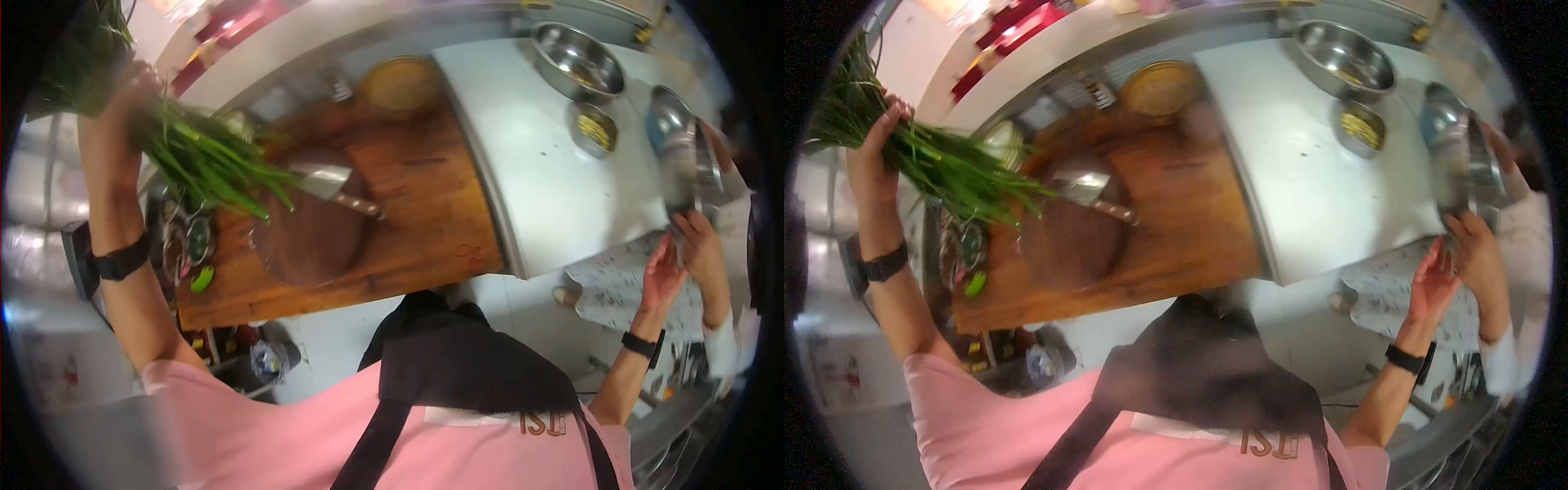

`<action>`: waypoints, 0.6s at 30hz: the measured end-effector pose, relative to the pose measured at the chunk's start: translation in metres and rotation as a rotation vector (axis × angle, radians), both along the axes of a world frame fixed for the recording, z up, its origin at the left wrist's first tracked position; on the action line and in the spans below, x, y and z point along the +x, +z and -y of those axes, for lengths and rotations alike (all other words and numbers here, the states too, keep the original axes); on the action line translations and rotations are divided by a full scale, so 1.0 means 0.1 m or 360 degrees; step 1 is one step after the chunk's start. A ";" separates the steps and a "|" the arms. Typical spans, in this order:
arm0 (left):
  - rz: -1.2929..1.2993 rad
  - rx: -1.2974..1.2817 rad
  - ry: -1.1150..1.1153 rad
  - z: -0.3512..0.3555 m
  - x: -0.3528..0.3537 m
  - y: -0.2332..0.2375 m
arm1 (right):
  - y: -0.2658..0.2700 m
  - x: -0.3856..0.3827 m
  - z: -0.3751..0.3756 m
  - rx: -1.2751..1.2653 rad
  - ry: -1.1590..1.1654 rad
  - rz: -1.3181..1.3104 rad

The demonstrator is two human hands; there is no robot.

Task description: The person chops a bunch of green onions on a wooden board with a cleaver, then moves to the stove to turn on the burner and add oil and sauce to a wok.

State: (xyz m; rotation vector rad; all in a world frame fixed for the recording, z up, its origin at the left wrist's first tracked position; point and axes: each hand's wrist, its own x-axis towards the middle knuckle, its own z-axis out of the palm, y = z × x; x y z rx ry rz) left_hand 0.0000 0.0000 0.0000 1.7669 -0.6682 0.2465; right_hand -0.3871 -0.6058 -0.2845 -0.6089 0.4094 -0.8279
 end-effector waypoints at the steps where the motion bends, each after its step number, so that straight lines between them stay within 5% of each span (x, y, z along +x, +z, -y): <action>1: 0.0022 0.0105 0.0200 -0.19 -0.13 0.00 | -0.05 0.06 0.00 0.0005 -0.0145 -0.0037; 3: 0.0018 0.0292 0.0461 -0.53 -0.42 0.04 | -0.42 0.25 -0.43 -0.0325 0.0090 -0.0402; 5: 0.0256 0.1305 0.1023 -0.80 -0.74 0.11 | -0.50 0.57 -1.13 -0.0731 0.0471 -0.0720; 8: 0.0631 0.1699 0.0993 -1.11 -1.14 0.17 | -0.57 1.09 -2.33 -0.0830 0.0968 -0.0569; 9: 0.0843 0.1883 0.0835 -1.30 -1.23 0.00 | -0.59 1.23 -2.58 -0.0943 0.1086 -0.0533; 11: 0.0317 0.1961 0.0740 -1.37 -1.36 -0.41 | -0.53 1.48 -3.02 -0.1419 0.1293 -0.0733; 15: -0.0112 0.2182 0.0776 -1.41 -0.98 -1.83 | -0.49 2.17 -3.61 -0.2780 0.0996 -0.0366; 18: -0.0462 0.2126 0.0705 -1.14 -0.63 -2.73 | -0.80 2.71 -4.01 -0.2946 0.0997 -0.0441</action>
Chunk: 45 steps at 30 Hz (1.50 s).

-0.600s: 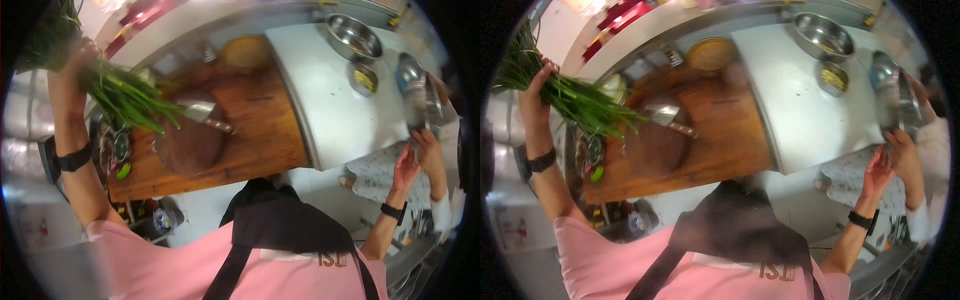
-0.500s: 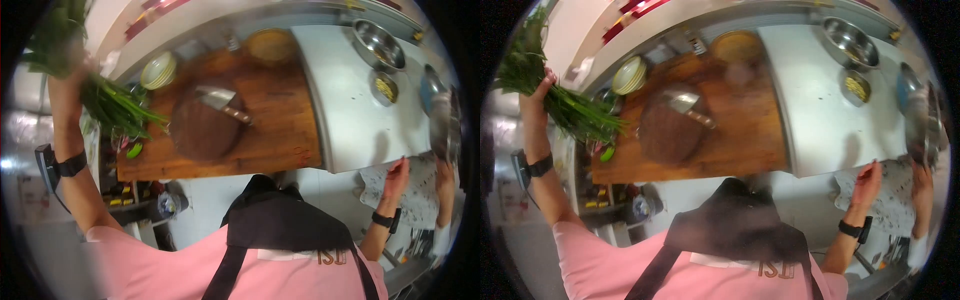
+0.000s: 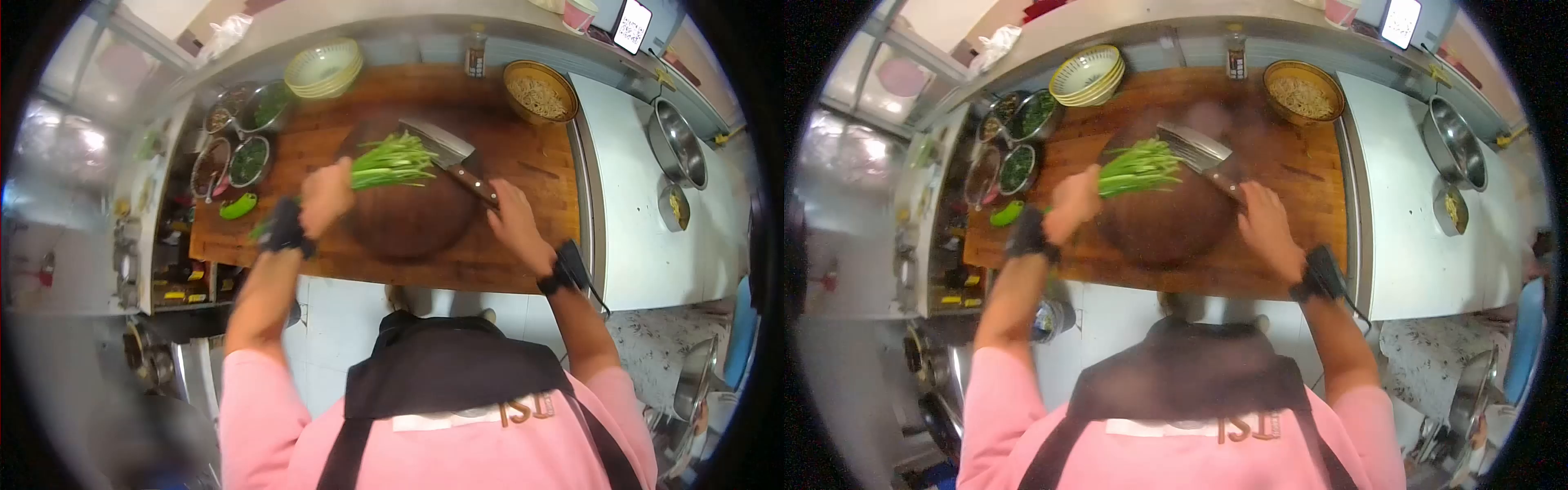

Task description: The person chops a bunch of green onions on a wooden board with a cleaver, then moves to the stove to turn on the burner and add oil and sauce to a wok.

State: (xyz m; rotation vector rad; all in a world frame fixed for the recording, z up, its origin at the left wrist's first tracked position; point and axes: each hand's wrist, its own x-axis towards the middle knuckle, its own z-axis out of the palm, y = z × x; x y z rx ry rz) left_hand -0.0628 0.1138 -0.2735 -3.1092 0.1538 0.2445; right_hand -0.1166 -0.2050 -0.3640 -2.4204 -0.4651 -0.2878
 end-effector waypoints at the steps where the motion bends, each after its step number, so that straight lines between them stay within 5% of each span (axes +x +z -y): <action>1: -0.0015 -0.0125 -0.0101 -0.02 0.10 -0.29 | -0.12 0.12 -0.12 -0.0236 -0.0084 0.0090; 3: -0.0151 -0.0342 -0.0117 -0.06 0.24 -0.84 | -0.36 0.32 -0.32 -0.0512 -0.0208 0.0141; 7: -0.0290 -0.0271 -0.0109 -0.08 0.36 -0.99 | -0.35 0.59 -0.52 -0.0760 -0.0333 -0.0270; 10: -0.0404 -0.0281 -0.0277 -0.18 0.38 -0.83 | -0.12 0.70 -0.58 -0.0466 -0.0249 -0.0593; 15: -0.0495 -0.0338 -0.0285 -0.14 0.35 -0.79 | 0.34 0.39 -0.66 -0.0034 -0.0407 -0.0493; 20: -0.0345 -0.0945 -0.0113 0.00 0.84 -0.96 | 0.80 -0.11 -0.71 0.0664 -0.0536 -0.0405; 23: -0.0663 -0.0826 -0.0047 0.26 1.05 -0.95 | 0.86 -0.27 -0.73 0.0792 -0.0540 -0.0806; 25: -0.0592 -0.0711 -0.0156 0.42 0.93 -0.97 | 0.71 -0.28 -0.71 0.0543 -0.0536 -0.0567; 27: -0.0542 -0.0454 -0.0392 0.51 0.61 -0.75 | 0.60 -0.29 -0.63 0.0538 -0.0579 -0.0843; 29: -0.0268 -0.0409 -0.0433 0.54 0.44 -1.00 | 0.31 -0.32 -0.57 0.0334 -0.0423 -0.0356; 37: 0.0579 -0.0164 -0.0629 0.54 0.36 -1.41 | 0.41 -0.34 -0.67 0.0088 -0.0424 -0.0717; 40: 0.0539 -0.0504 -0.0566 0.54 0.35 -1.45 | 0.31 -0.32 -0.80 0.0190 -0.0340 -0.0344; 45: 0.0581 -0.0825 -0.0478 0.51 0.15 -1.05 | 0.34 -0.35 -0.87 0.0116 -0.0444 -0.0686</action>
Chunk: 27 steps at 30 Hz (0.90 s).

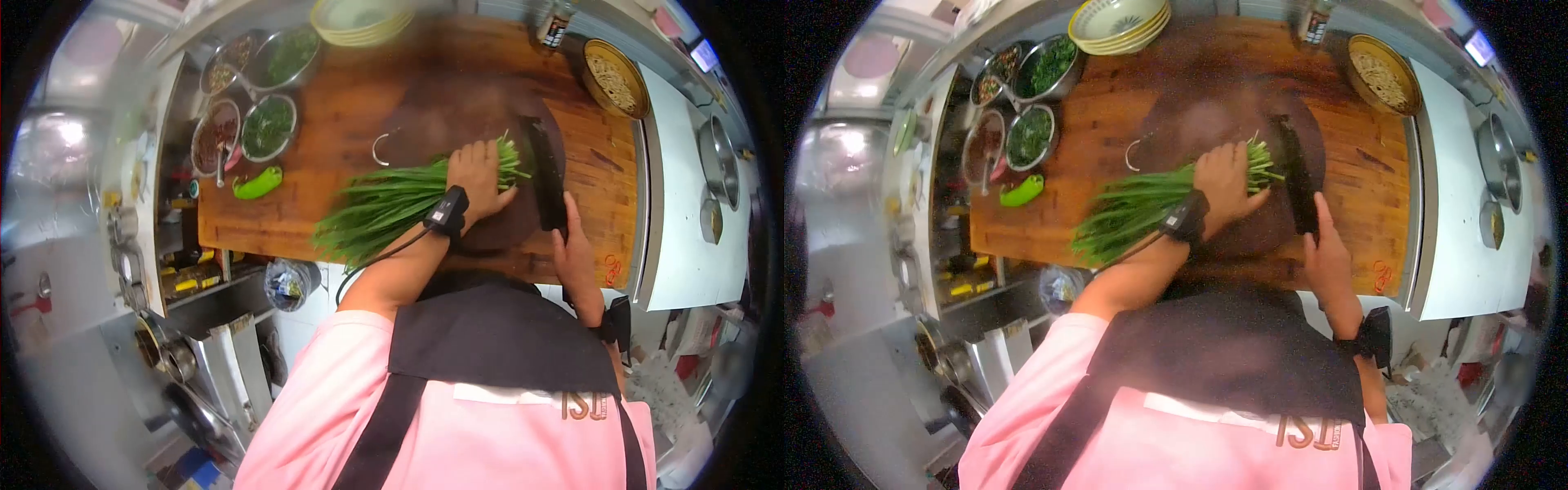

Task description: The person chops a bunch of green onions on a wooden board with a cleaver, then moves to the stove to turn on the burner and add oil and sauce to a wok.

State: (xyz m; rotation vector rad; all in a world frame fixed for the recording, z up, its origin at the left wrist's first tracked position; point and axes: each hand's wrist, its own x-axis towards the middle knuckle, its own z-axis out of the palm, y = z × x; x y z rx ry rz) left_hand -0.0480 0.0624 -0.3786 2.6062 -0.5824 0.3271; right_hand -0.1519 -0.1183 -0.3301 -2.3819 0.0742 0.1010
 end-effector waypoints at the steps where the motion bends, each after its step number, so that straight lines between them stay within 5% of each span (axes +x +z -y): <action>1: 0.0016 -0.0073 -0.0015 -0.02 -0.01 -0.02 | -0.01 0.00 0.01 0.0013 0.0036 0.0088; 5: 0.0213 -0.0069 -0.0039 -0.08 0.08 -0.20 | -0.08 0.02 0.03 -0.0089 0.0042 0.0103; 11: -0.0053 0.0622 0.0032 -0.11 0.44 -0.39 | 0.13 0.04 -0.05 -0.0242 0.0009 0.0182; 17: 0.0116 0.0427 -0.0007 -0.12 0.09 -0.01 | 0.21 0.05 -0.27 -0.0280 -0.0009 -0.0096; 24: 0.0340 0.0152 0.0146 -0.07 0.24 -0.30 | 0.03 0.13 -0.32 -0.0357 0.0084 -0.0173; 27: 0.0044 0.0222 0.0235 -0.04 0.29 -0.22 | 0.01 0.20 -0.33 -0.0452 0.0126 -0.0252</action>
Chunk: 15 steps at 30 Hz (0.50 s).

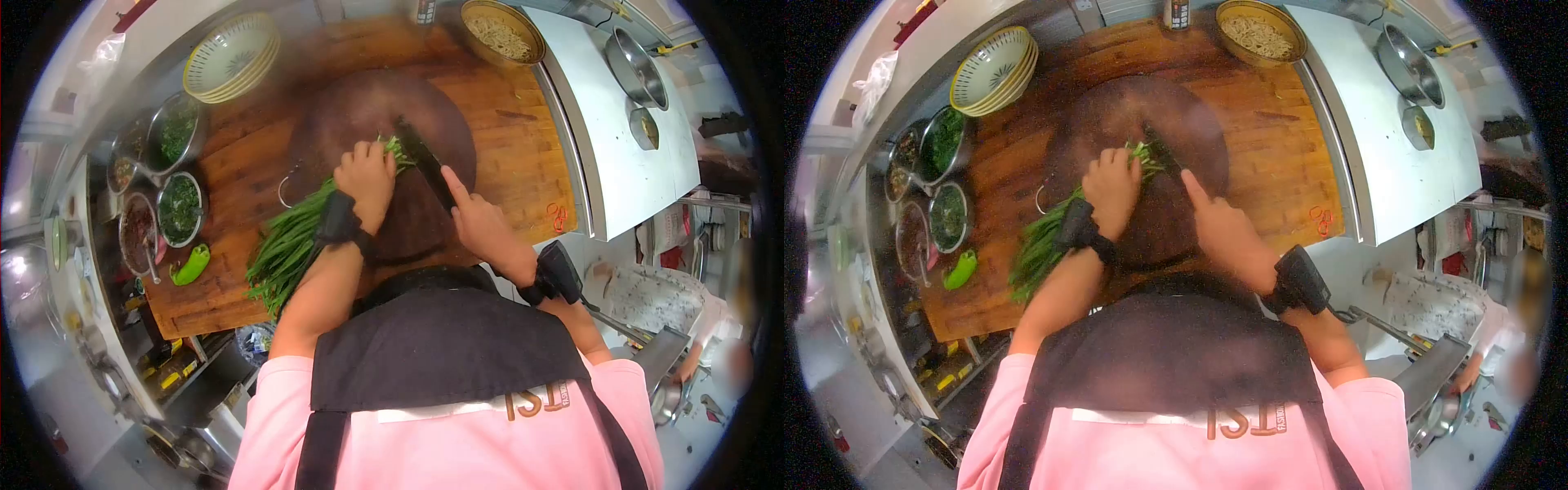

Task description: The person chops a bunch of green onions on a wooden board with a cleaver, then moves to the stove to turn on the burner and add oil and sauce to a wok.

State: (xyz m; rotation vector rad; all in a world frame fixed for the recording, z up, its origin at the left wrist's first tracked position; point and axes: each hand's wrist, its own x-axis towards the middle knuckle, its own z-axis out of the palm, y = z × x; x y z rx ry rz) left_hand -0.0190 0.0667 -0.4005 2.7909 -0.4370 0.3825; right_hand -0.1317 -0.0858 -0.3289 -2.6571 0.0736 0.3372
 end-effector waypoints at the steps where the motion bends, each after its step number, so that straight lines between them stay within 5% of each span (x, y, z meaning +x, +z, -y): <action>1: -0.0016 -0.0005 -0.0003 0.01 0.01 -0.01 | 0.01 0.02 0.00 -0.0005 -0.0003 -0.0016; 4: -0.0014 0.0173 -0.0093 0.01 0.10 -0.04 | -0.01 0.08 -0.01 -0.0009 0.0052 -0.0097; 9: 0.0292 -0.0080 -0.0119 0.01 0.10 -0.15 | -0.27 0.03 -0.12 0.0127 -0.0009 0.0127; 15: 0.0253 -0.0067 -0.0197 -0.01 0.06 -0.10 | 0.10 0.16 -0.02 0.0111 0.0011 0.0240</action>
